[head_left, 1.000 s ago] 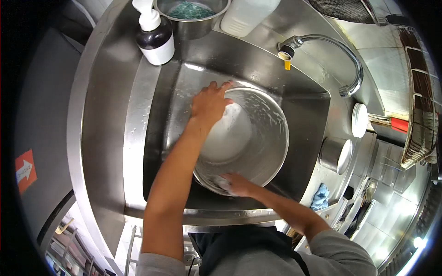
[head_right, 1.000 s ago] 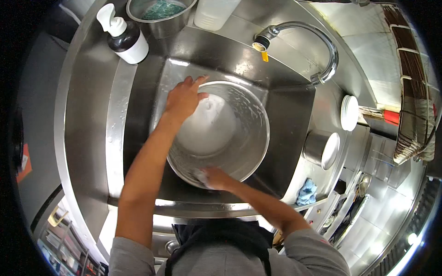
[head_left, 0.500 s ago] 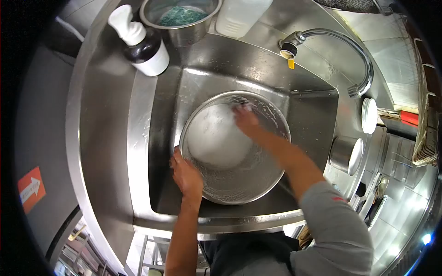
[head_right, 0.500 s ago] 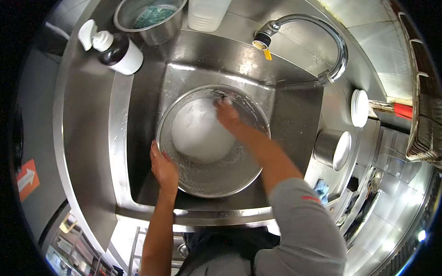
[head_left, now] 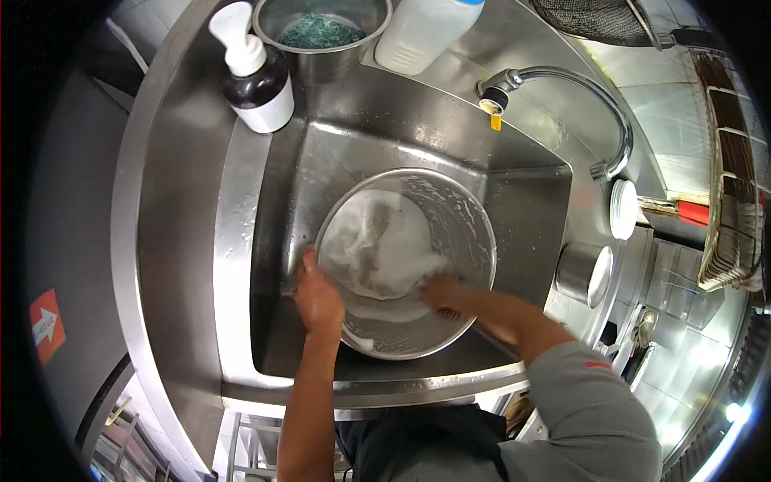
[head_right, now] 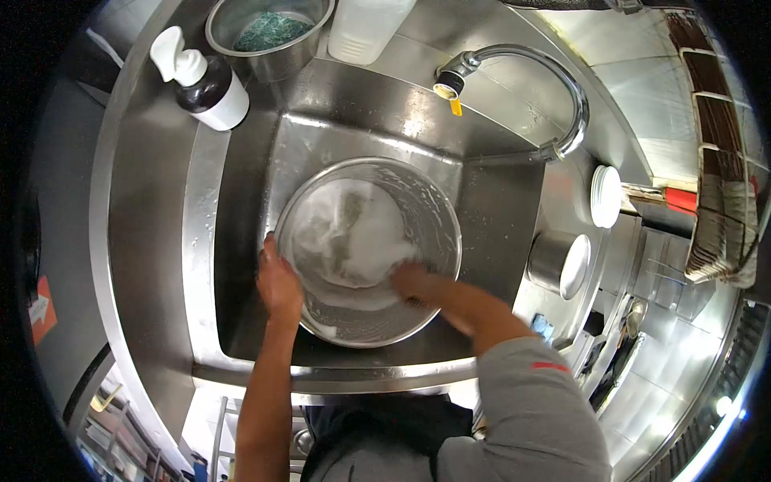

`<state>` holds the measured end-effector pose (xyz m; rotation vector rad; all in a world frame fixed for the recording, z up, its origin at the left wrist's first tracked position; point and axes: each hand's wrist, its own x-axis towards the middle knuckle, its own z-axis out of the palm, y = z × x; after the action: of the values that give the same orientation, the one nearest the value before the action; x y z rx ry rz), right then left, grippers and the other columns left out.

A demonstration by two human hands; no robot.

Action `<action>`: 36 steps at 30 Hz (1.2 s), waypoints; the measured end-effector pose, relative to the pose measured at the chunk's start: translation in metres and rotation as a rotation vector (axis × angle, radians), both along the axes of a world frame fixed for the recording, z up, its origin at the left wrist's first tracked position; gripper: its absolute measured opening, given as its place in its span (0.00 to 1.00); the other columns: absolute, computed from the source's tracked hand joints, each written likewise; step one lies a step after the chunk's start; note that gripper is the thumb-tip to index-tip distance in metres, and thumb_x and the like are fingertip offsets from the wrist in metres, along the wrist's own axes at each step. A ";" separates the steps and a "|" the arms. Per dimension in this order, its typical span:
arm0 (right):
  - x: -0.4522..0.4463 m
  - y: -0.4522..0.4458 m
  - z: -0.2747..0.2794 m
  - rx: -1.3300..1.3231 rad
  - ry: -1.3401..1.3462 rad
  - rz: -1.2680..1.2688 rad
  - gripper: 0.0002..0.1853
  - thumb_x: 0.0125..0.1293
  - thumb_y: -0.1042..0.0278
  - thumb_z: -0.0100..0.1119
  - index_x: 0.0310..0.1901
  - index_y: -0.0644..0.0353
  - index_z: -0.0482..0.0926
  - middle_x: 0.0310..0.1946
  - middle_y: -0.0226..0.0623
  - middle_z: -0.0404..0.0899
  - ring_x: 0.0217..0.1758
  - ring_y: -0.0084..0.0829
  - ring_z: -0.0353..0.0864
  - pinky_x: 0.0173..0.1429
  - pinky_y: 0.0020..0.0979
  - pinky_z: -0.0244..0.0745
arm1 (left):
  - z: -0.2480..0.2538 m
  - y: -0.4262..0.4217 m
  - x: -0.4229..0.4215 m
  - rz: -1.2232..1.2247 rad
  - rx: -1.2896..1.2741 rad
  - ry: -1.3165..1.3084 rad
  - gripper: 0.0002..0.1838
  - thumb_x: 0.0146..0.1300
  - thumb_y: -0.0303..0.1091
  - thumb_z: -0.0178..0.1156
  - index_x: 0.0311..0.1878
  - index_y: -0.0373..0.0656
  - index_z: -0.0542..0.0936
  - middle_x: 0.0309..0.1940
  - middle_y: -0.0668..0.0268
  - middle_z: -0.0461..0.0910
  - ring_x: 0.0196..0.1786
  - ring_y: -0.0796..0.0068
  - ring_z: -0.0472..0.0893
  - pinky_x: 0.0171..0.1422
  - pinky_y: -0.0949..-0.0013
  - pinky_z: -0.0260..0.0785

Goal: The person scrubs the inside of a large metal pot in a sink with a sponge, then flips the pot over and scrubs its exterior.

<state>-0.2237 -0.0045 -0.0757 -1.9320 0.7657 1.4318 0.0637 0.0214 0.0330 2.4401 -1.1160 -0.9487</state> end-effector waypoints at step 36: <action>0.096 0.046 0.053 0.080 -0.243 -0.619 0.29 0.69 0.60 0.49 0.69 0.63 0.61 0.61 0.60 0.69 0.66 0.53 0.67 0.67 0.49 0.63 | -0.008 -0.105 0.003 -0.369 -0.384 -0.064 0.24 0.64 0.34 0.60 0.64 0.53 0.69 0.57 0.51 0.73 0.60 0.48 0.73 0.61 0.51 0.69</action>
<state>-0.1274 0.0416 -0.0225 -1.5705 1.0499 0.8234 0.0663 -0.0831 0.0254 2.0063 -1.6383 -0.6718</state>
